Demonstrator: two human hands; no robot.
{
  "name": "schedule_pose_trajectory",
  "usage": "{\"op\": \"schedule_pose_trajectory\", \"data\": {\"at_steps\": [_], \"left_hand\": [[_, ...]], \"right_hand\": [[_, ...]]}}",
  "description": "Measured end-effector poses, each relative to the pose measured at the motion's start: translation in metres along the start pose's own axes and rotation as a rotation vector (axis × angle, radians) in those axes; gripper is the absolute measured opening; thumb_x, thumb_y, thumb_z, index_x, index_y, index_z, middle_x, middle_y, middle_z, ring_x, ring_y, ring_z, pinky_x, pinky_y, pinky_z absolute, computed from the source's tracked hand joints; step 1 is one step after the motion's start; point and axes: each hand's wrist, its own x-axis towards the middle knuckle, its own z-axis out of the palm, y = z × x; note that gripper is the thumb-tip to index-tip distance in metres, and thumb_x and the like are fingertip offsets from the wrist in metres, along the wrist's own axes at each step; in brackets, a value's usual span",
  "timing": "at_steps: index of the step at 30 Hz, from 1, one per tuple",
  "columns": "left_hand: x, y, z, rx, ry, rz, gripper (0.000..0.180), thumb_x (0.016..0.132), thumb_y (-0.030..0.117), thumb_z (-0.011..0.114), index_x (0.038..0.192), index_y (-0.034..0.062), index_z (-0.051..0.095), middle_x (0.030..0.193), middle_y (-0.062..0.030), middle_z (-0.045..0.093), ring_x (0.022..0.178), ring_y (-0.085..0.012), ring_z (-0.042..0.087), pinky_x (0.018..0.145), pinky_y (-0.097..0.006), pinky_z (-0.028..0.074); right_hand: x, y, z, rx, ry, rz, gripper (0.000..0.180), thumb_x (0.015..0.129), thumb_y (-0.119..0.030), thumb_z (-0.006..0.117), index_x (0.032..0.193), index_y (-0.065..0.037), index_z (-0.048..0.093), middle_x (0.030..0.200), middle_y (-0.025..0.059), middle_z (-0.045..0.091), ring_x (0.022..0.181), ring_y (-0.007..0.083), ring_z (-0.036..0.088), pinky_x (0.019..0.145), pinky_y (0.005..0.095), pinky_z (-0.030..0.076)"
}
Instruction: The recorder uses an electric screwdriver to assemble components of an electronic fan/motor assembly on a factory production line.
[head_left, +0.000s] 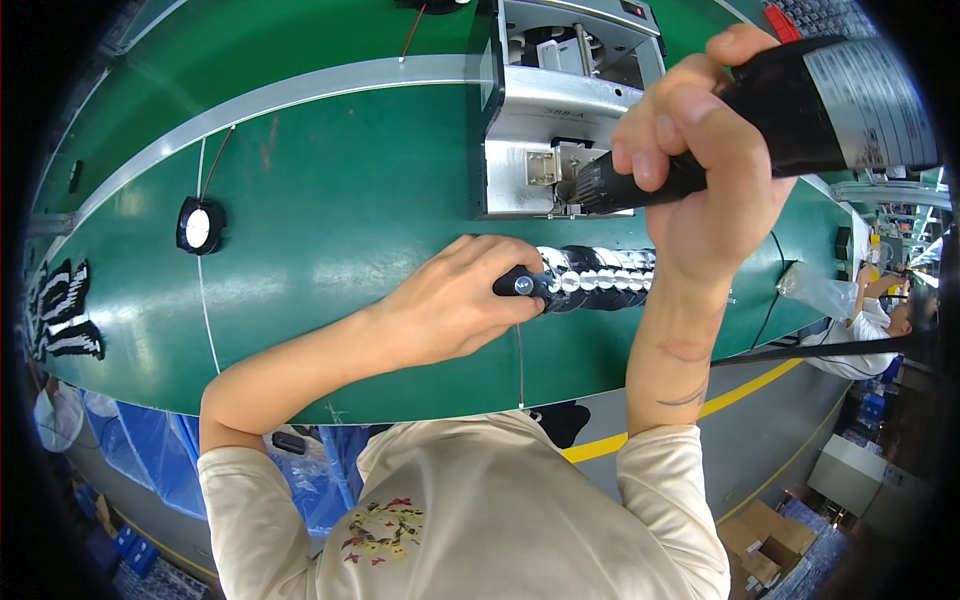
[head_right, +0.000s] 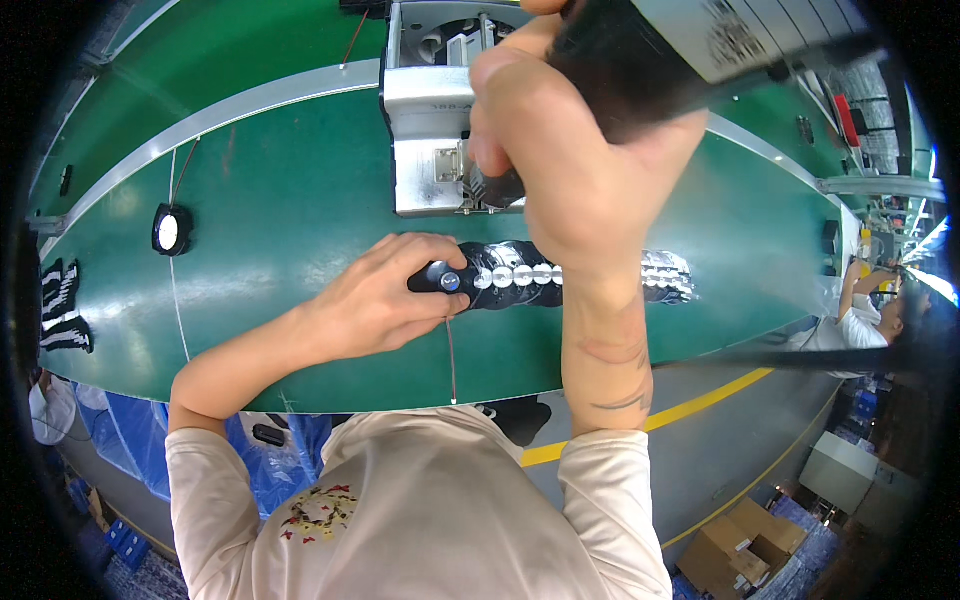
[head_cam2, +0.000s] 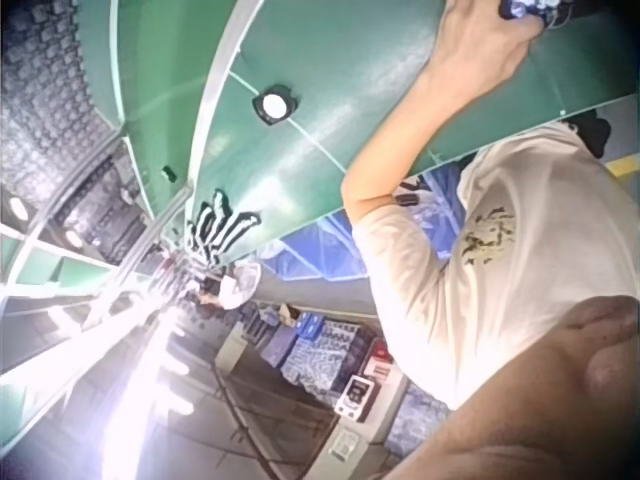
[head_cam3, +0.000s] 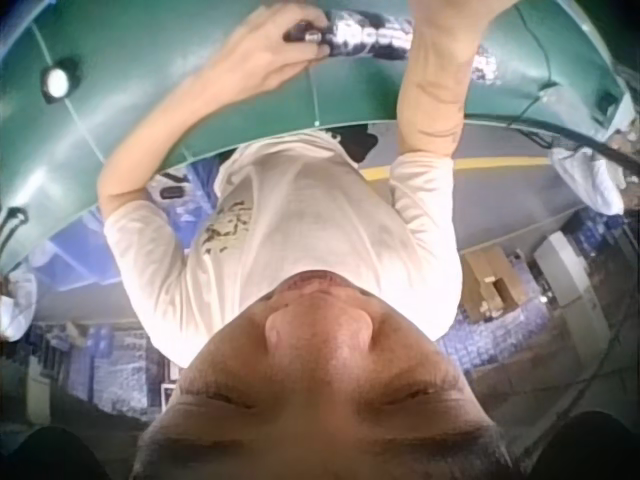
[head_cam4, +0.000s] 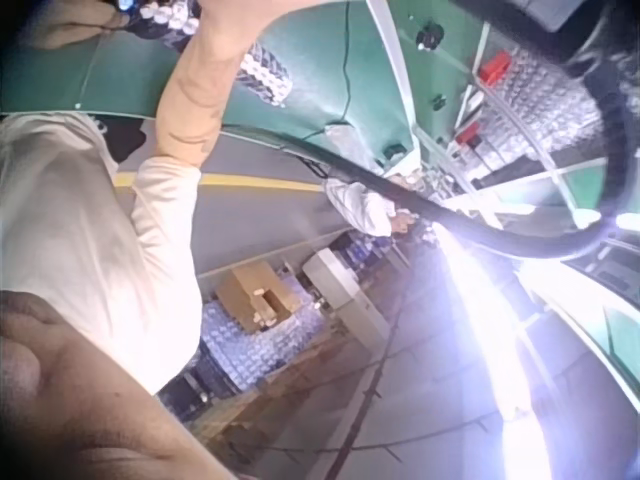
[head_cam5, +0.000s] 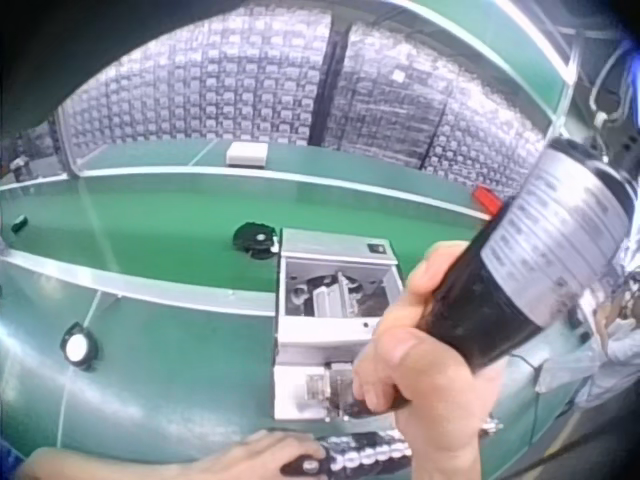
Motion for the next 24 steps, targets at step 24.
{"op": "schedule_pose_trajectory", "data": {"at_steps": [24], "left_hand": [[-0.008, -0.006, 0.006, 0.005, 0.093, 0.018, 0.020, 0.075, 0.014, 0.069, 0.094, 0.0130, 0.075, 0.110, -0.0091, 0.060, 0.107, -0.0283, 0.059, 0.089, -0.039, 0.048]], "right_hand": [[-0.065, -0.006, 0.006, 0.014, -0.064, 0.168, 0.037, 0.080, -0.004, 0.062, 0.111, -0.007, 0.041, 0.066, 0.0051, 0.047, 0.044, 0.0135, 0.045, 0.046, 0.0328, 0.042]]}}
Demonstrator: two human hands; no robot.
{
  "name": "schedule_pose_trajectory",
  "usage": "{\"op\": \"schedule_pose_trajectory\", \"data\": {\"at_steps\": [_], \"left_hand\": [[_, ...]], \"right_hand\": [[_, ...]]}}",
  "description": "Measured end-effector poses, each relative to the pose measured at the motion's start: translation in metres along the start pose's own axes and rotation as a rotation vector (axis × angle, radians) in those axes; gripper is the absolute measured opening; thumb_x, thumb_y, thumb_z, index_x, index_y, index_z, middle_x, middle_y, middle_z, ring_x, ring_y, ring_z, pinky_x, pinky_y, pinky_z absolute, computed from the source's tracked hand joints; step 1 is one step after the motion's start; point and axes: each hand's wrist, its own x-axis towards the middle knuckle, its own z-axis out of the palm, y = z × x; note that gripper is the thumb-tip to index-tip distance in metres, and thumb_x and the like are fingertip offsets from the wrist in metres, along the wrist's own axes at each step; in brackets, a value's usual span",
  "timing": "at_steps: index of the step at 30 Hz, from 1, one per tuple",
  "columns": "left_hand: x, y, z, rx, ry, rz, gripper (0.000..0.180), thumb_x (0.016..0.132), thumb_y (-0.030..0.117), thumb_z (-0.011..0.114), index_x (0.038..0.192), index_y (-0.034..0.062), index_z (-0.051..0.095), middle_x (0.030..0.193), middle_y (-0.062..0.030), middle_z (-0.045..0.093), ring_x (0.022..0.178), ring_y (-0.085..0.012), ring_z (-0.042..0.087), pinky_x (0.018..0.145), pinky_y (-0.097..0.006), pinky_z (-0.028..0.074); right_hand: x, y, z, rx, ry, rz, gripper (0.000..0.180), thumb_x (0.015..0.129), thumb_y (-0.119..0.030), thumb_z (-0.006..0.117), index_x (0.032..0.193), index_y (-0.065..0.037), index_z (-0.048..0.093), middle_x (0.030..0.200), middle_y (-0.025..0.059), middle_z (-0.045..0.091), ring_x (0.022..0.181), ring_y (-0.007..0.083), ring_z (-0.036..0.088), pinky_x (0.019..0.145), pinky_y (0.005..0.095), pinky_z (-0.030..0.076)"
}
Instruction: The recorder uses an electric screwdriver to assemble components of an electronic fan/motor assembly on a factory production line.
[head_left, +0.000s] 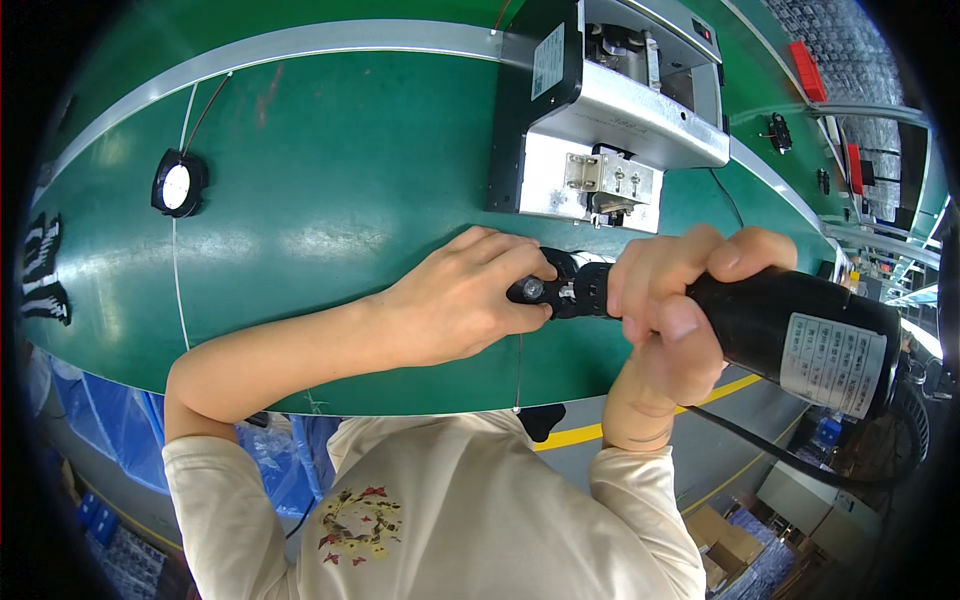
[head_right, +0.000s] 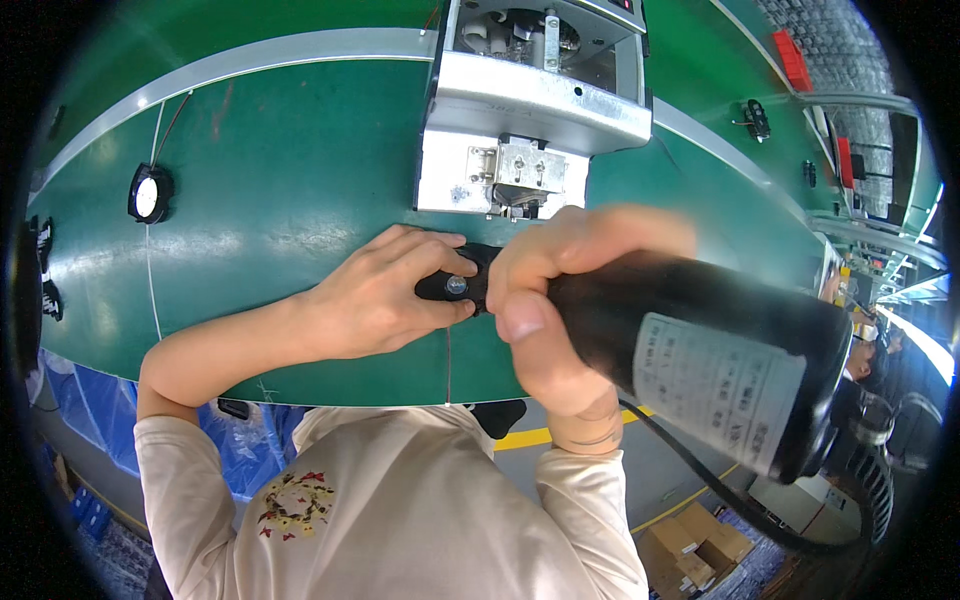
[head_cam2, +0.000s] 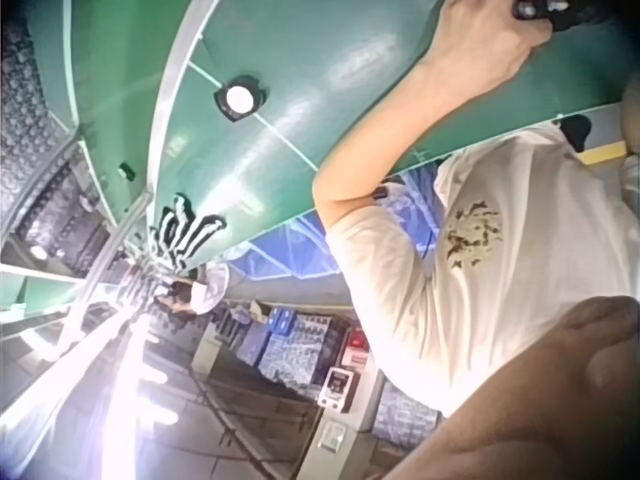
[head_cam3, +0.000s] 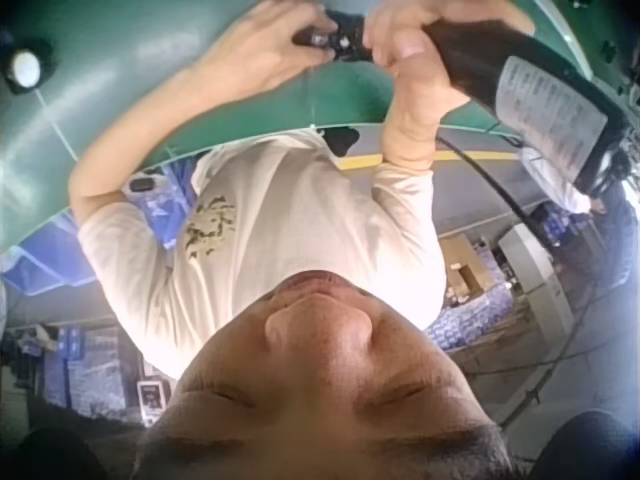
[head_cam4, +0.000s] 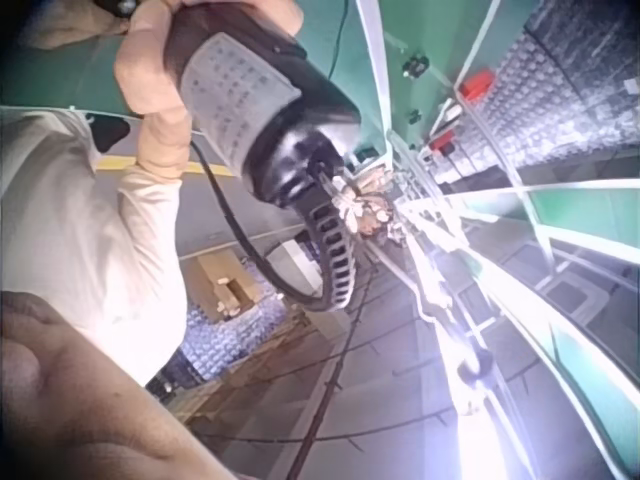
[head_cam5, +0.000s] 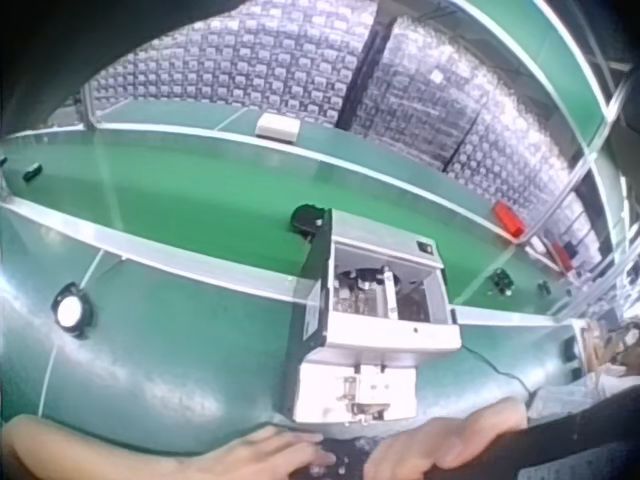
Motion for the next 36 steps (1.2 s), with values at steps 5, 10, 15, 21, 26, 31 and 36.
{"op": "schedule_pose_trajectory", "data": {"at_steps": [5, 10, 15, 21, 26, 31, 36], "left_hand": [[0.000, 0.001, 0.000, 0.005, 0.015, -0.012, 0.019, 0.075, 0.013, 0.067, 0.092, 0.0135, 0.075, 0.108, -0.0073, 0.060, 0.102, -0.0253, 0.059, 0.089, -0.037, 0.047], [-0.001, 0.000, 0.000, -0.002, 0.027, -0.003, 0.018, 0.074, 0.013, 0.067, 0.091, 0.0136, 0.075, 0.108, -0.0073, 0.060, 0.101, -0.0255, 0.059, 0.089, -0.037, 0.047], [0.000, -0.001, 0.000, 0.007, 0.005, 0.026, 0.019, 0.073, 0.012, 0.069, 0.091, 0.0128, 0.074, 0.110, -0.0078, 0.059, 0.104, -0.0265, 0.059, 0.090, -0.038, 0.046], [-0.001, 0.001, 0.000, -0.012, -0.002, 0.016, 0.019, 0.073, 0.010, 0.070, 0.092, 0.0126, 0.073, 0.112, -0.0071, 0.058, 0.105, -0.0267, 0.058, 0.091, -0.040, 0.046], [-0.003, 0.000, 0.001, -0.005, -0.012, 0.009, 0.019, 0.073, 0.010, 0.071, 0.092, 0.0131, 0.072, 0.113, -0.0066, 0.057, 0.106, -0.0265, 0.058, 0.091, -0.040, 0.046], [-0.004, -0.001, 0.000, 0.010, -0.001, 0.011, 0.017, 0.074, 0.011, 0.070, 0.090, 0.0136, 0.072, 0.112, -0.0063, 0.057, 0.108, -0.0257, 0.057, 0.092, -0.039, 0.046], [-0.007, -0.004, 0.002, 0.011, -0.040, 0.012, 0.021, 0.076, 0.014, 0.073, 0.097, 0.0147, 0.074, 0.116, -0.0097, 0.057, 0.113, -0.0318, 0.058, 0.094, -0.043, 0.048]], "right_hand": [[-0.003, 0.005, 0.002, -0.016, -0.010, 0.017, 0.038, 0.080, -0.001, 0.065, 0.107, -0.007, 0.040, 0.067, 0.0053, 0.049, 0.048, 0.0133, 0.048, 0.049, 0.0306, 0.044], [-0.005, 0.008, -0.011, 0.013, -0.136, 0.005, 0.043, 0.076, 0.009, 0.063, 0.111, -0.003, 0.040, 0.070, 0.0077, 0.056, 0.062, 0.0151, 0.057, 0.061, 0.0288, 0.051], [0.007, -0.002, -0.003, 0.093, -0.043, -0.056, 0.046, 0.080, -0.005, 0.060, 0.123, -0.007, 0.042, 0.061, 0.0028, 0.044, 0.041, 0.0135, 0.043, 0.045, 0.0323, 0.042], [0.048, -0.019, -0.017, 0.071, -0.035, -0.207, 0.045, 0.084, -0.009, 0.051, 0.129, -0.011, 0.046, 0.069, 0.0017, 0.041, 0.051, 0.0120, 0.040, 0.053, 0.0326, 0.040], [0.058, -0.008, -0.005, -0.052, 0.094, -0.115, 0.043, 0.082, -0.008, 0.050, 0.125, -0.009, 0.049, 0.068, 0.0032, 0.042, 0.048, 0.0125, 0.039, 0.051, 0.0336, 0.040], [0.045, -0.010, -0.003, 0.028, 0.010, -0.120, 0.044, 0.082, -0.007, 0.051, 0.125, -0.008, 0.047, 0.066, 0.0031, 0.042, 0.045, 0.0121, 0.039, 0.049, 0.0328, 0.040], [-0.001, -0.013, -0.009, 0.125, -0.106, -0.130, 0.049, 0.082, -0.004, 0.054, 0.130, -0.007, 0.044, 0.065, 0.0034, 0.044, 0.044, 0.0130, 0.042, 0.048, 0.0321, 0.042]]}}
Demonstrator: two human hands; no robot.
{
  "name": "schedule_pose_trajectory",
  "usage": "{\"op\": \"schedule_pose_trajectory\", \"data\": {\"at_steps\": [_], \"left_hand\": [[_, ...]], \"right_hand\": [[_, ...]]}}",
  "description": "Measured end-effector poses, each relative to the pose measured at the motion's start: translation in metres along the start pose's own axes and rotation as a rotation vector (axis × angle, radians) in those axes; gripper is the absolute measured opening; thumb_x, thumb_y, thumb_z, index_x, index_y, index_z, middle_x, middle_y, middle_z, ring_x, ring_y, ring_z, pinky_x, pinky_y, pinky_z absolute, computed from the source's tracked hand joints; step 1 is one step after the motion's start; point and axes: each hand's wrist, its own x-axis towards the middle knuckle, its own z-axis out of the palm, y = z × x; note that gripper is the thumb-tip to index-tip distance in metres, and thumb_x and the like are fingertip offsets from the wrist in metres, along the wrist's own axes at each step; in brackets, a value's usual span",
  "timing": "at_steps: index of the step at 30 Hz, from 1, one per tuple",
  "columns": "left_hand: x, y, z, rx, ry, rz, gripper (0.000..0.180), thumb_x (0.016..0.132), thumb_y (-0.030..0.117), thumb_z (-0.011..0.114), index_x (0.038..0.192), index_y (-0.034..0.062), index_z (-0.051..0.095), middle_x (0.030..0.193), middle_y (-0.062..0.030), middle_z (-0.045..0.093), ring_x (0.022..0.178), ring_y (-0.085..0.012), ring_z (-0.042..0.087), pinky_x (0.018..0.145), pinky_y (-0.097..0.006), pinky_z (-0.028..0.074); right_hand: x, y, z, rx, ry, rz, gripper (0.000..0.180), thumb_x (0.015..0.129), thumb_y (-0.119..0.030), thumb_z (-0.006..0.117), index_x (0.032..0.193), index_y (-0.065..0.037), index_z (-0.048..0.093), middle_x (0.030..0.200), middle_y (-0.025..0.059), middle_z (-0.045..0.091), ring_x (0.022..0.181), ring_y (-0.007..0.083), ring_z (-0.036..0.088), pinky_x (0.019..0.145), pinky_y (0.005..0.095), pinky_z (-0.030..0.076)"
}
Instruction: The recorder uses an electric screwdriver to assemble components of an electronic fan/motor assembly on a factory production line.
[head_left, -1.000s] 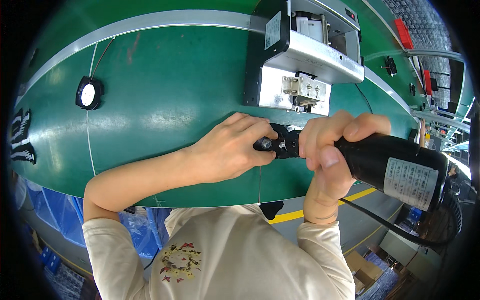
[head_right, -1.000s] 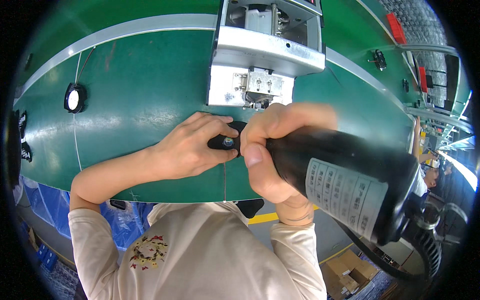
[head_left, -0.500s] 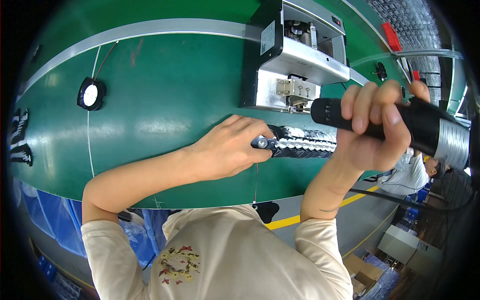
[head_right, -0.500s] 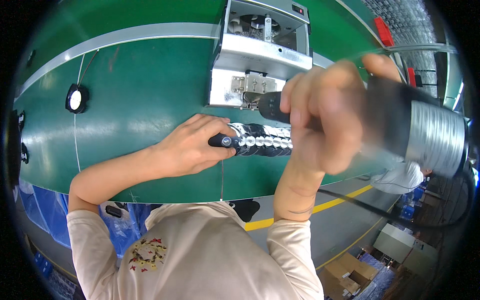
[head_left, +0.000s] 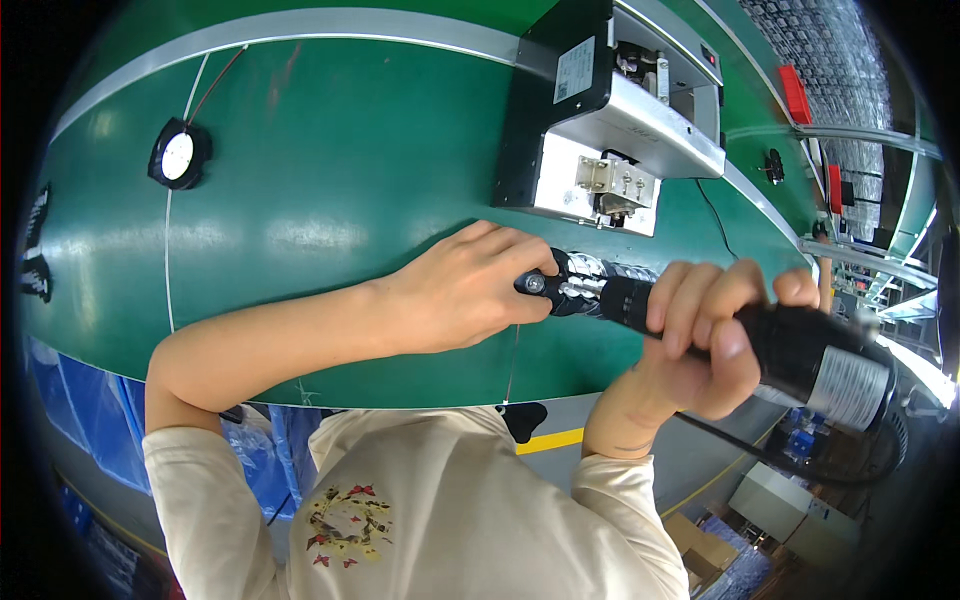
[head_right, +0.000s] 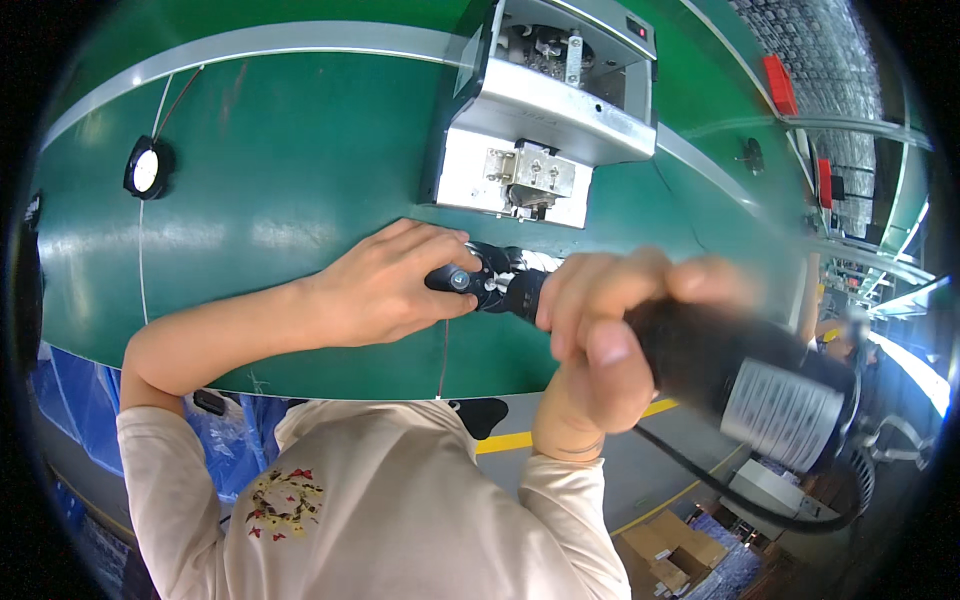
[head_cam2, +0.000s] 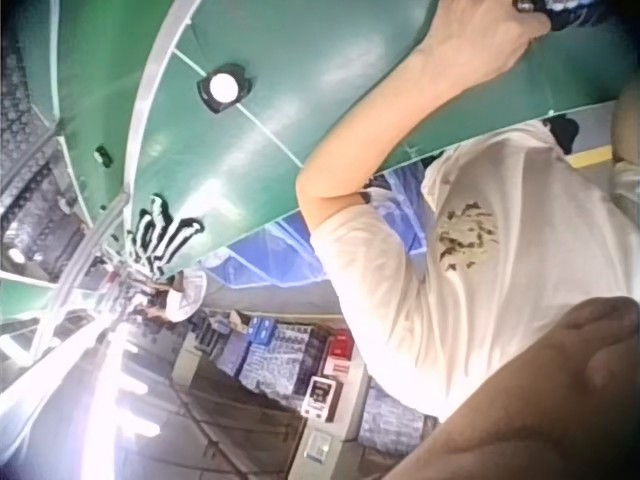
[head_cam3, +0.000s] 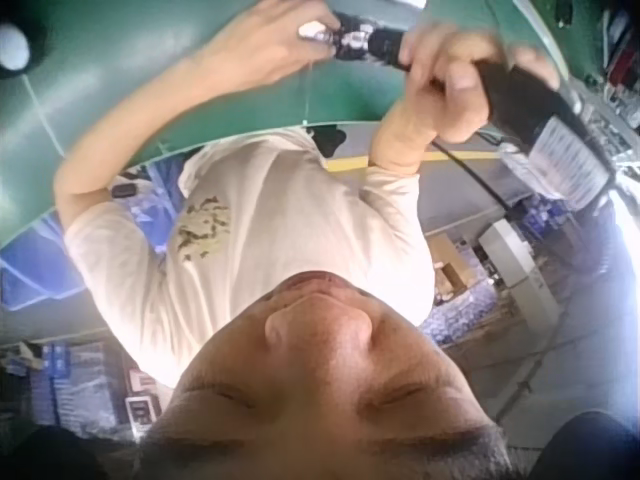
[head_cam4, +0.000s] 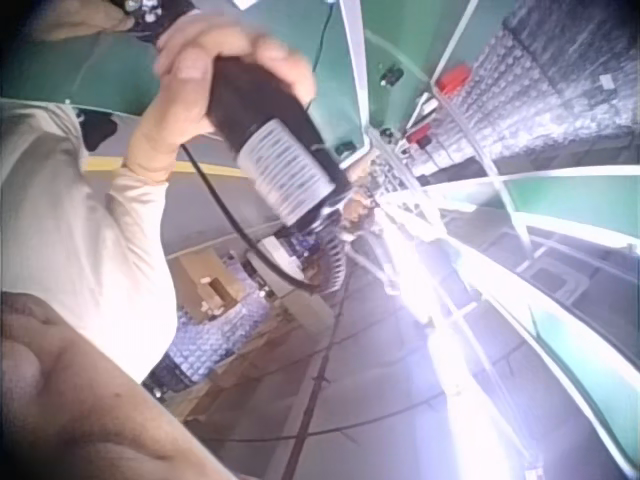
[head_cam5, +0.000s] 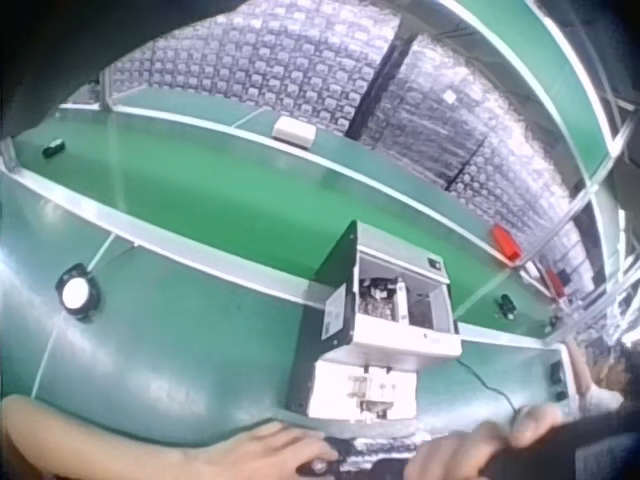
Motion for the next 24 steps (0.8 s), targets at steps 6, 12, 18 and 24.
{"op": "schedule_pose_trajectory", "data": {"at_steps": [6, 12, 18, 24], "left_hand": [[0.001, 0.000, 0.002, 0.005, 0.021, 0.005, 0.019, 0.076, 0.016, 0.073, 0.095, 0.0141, 0.074, 0.115, -0.0089, 0.057, 0.113, -0.0309, 0.058, 0.095, -0.043, 0.048], [0.002, 0.002, 0.002, -0.009, 0.018, -0.006, 0.020, 0.075, 0.015, 0.073, 0.096, 0.0135, 0.074, 0.115, -0.0082, 0.057, 0.114, -0.0306, 0.057, 0.096, -0.043, 0.047], [0.000, 0.003, -0.003, -0.012, -0.034, -0.006, 0.028, 0.071, 0.012, 0.075, 0.099, 0.0137, 0.073, 0.121, -0.0085, 0.054, 0.119, -0.0307, 0.054, 0.097, -0.044, 0.047], [0.003, 0.008, -0.009, -0.116, -0.061, -0.084, 0.031, 0.068, 0.009, 0.076, 0.099, 0.0119, 0.073, 0.124, -0.0103, 0.052, 0.116, -0.0325, 0.054, 0.096, -0.045, 0.047]], "right_hand": [[-0.021, -0.002, 0.018, -0.044, 0.227, 0.129, 0.044, 0.084, -0.008, 0.067, 0.118, -0.013, 0.040, 0.064, 0.0043, 0.049, 0.046, 0.0164, 0.048, 0.047, 0.0342, 0.045], [-0.033, -0.003, 0.018, -0.101, 0.109, 0.120, 0.043, 0.082, 0.001, 0.068, 0.112, -0.012, 0.040, 0.069, 0.0069, 0.053, 0.053, 0.0182, 0.052, 0.054, 0.0367, 0.049], [-0.036, 0.002, 0.012, -0.074, -0.036, 0.075, 0.042, 0.077, 0.010, 0.064, 0.107, -0.008, 0.041, 0.069, 0.0094, 0.054, 0.057, 0.0210, 0.053, 0.055, 0.0373, 0.050], [-0.037, 0.006, 0.010, -0.034, -0.003, 0.126, 0.035, 0.074, 0.012, 0.062, 0.100, -0.003, 0.044, 0.071, 0.0099, 0.056, 0.061, 0.0203, 0.056, 0.060, 0.0354, 0.050]]}}
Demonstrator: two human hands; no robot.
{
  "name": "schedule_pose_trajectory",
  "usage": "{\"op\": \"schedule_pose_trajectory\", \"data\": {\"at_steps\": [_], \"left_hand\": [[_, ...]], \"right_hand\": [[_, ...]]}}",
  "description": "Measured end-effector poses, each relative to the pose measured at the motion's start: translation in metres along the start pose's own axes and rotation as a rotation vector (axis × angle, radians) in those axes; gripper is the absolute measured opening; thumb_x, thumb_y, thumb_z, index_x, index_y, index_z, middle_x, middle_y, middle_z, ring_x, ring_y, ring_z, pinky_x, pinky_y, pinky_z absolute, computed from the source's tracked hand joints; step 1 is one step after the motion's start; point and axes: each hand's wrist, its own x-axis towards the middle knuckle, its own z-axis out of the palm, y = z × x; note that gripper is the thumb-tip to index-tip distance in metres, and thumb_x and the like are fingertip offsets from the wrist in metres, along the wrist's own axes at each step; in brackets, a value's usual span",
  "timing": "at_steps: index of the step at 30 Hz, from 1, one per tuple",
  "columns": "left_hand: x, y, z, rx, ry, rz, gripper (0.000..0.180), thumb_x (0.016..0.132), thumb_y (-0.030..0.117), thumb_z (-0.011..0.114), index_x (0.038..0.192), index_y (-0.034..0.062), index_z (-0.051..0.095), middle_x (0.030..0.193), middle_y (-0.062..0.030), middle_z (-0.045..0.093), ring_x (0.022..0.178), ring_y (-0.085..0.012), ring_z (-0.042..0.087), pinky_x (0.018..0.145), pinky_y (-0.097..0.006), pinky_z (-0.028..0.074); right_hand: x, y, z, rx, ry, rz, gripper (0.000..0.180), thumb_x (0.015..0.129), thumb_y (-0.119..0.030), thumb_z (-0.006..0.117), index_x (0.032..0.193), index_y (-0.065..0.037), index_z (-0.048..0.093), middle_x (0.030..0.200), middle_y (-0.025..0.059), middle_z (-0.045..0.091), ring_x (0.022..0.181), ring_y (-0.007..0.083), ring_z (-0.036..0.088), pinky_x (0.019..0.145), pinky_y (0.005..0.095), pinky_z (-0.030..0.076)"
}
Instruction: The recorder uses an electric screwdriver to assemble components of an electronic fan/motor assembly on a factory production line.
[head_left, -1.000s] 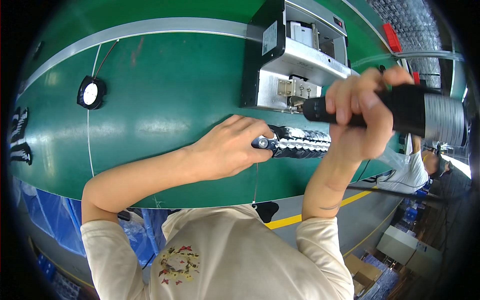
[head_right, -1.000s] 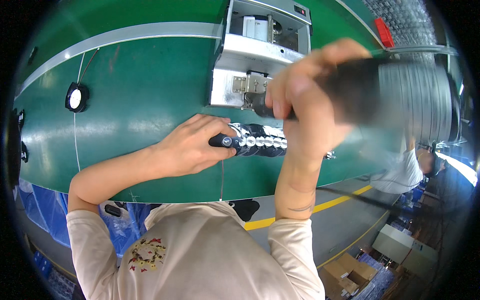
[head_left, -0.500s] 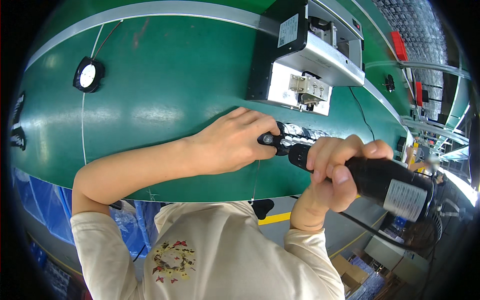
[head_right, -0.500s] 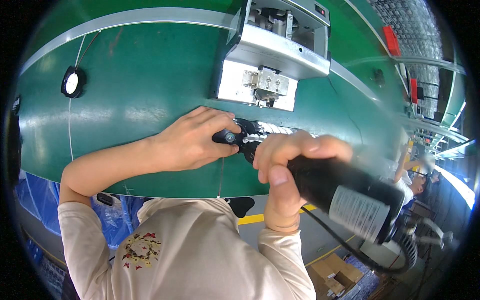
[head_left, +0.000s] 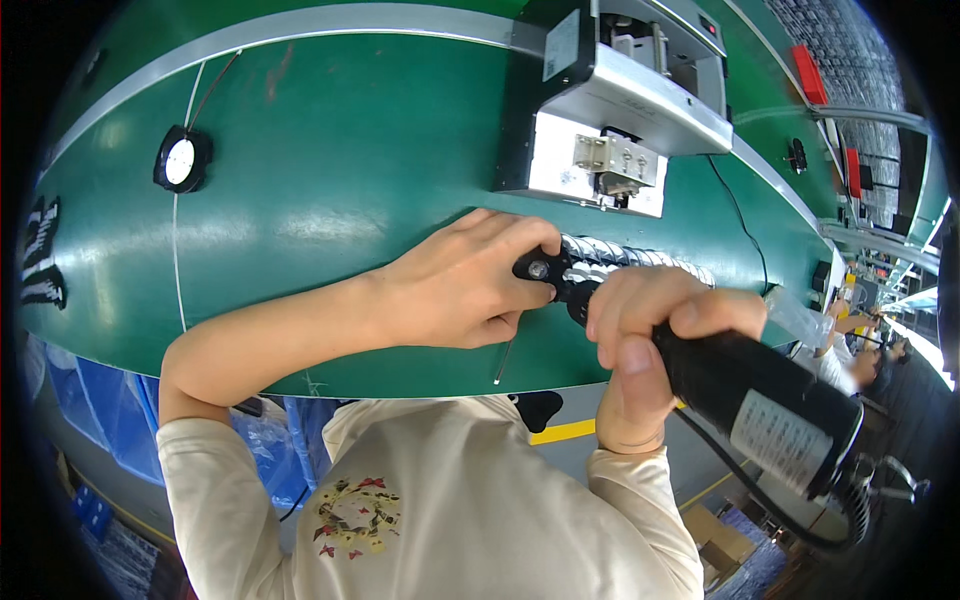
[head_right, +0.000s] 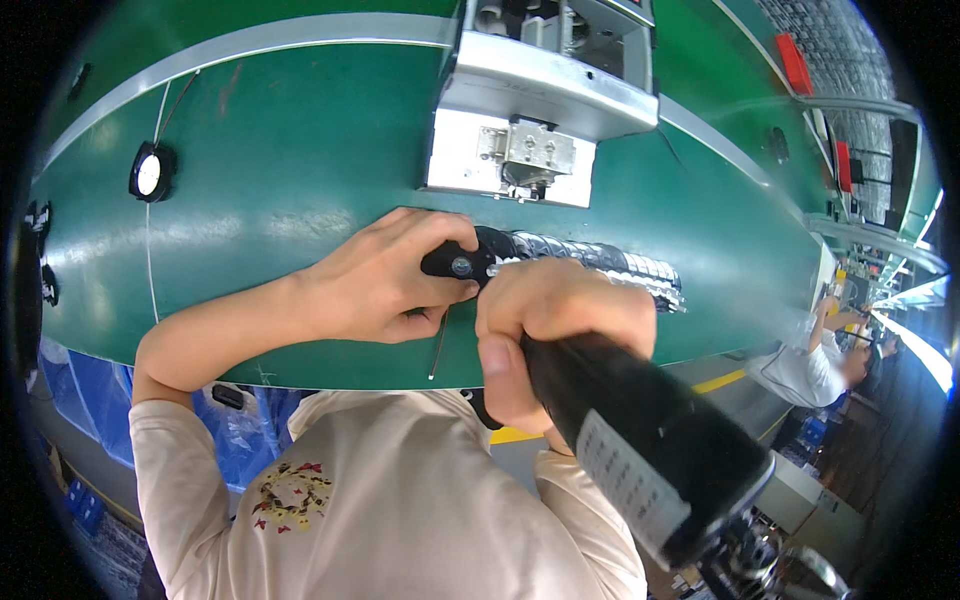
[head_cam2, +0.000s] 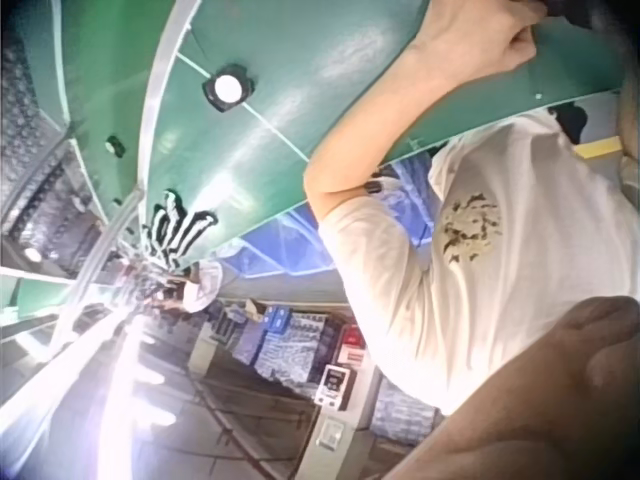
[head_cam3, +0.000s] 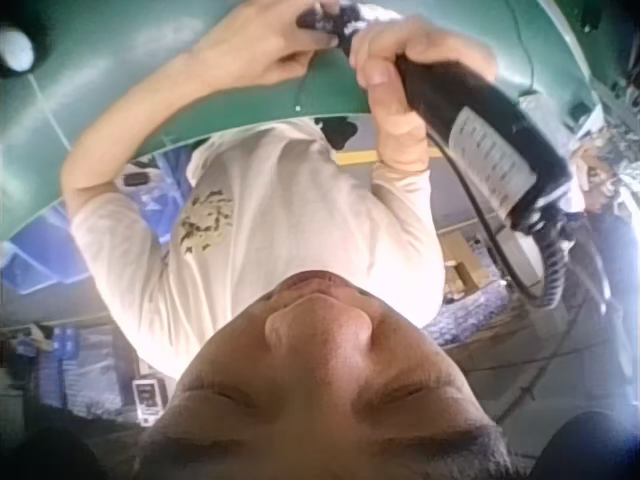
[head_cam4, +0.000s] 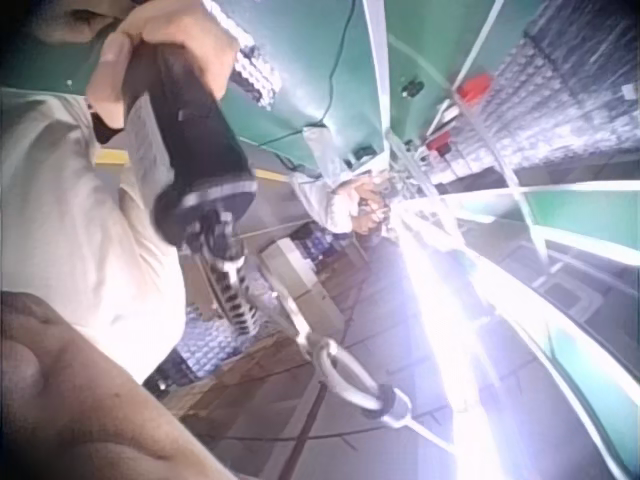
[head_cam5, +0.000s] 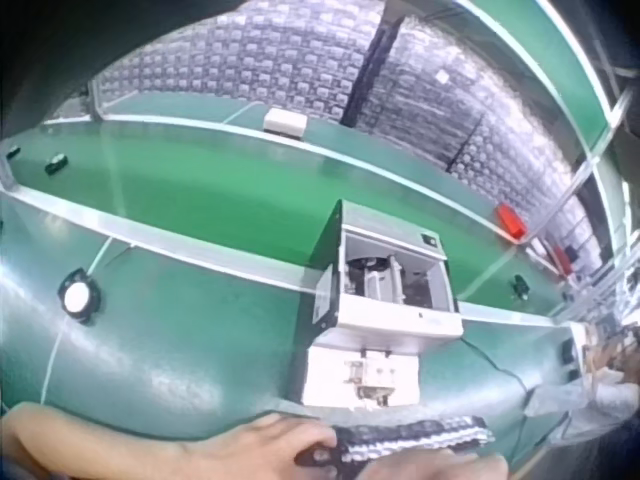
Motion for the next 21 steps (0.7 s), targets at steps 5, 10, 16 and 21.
{"op": "schedule_pose_trajectory", "data": {"at_steps": [5, 10, 16, 21], "left_hand": [[0.004, 0.006, -0.004, 0.002, -0.009, -0.034, 0.033, 0.066, 0.008, 0.078, 0.098, 0.0115, 0.074, 0.128, -0.0119, 0.052, 0.115, -0.0333, 0.055, 0.094, -0.044, 0.046], [0.005, 0.008, -0.011, 0.070, 0.076, 0.011, 0.035, 0.063, 0.007, 0.078, 0.098, 0.0126, 0.072, 0.128, -0.0108, 0.055, 0.120, -0.0335, 0.052, 0.094, -0.044, 0.041], [-0.014, 0.003, -0.098, 0.249, -0.131, -0.159, 0.043, 0.065, 0.005, 0.072, 0.107, 0.0126, 0.065, 0.124, -0.0090, 0.059, 0.124, -0.0317, 0.050, 0.101, -0.045, 0.035], [-0.051, -0.043, -0.154, 0.758, 0.449, -0.407, 0.044, 0.068, 0.003, 0.067, 0.111, 0.0092, 0.060, 0.128, -0.0129, 0.058, 0.126, -0.0356, 0.049, 0.105, -0.045, 0.038]], "right_hand": [[0.003, -0.003, -0.001, 0.076, 0.077, 0.097, 0.033, 0.074, 0.010, 0.063, 0.100, -0.002, 0.047, 0.073, 0.0080, 0.058, 0.063, 0.0191, 0.059, 0.064, 0.0341, 0.051], [0.025, -0.023, -0.027, 0.222, -0.111, -0.226, 0.066, 0.083, -0.007, 0.063, 0.143, -0.006, 0.035, 0.069, 0.0025, 0.048, 0.049, 0.0133, 0.050, 0.053, 0.0304, 0.045], [0.021, -0.031, -0.049, 0.214, 0.062, -0.259, 0.073, 0.085, -0.008, 0.061, 0.150, -0.008, 0.029, 0.068, 0.0025, 0.051, 0.049, 0.0143, 0.049, 0.050, 0.0314, 0.047], [0.019, -0.025, -0.049, 0.133, 0.016, -0.294, 0.074, 0.085, -0.005, 0.060, 0.149, -0.007, 0.024, 0.066, 0.0021, 0.052, 0.046, 0.0144, 0.049, 0.049, 0.0333, 0.048]]}}
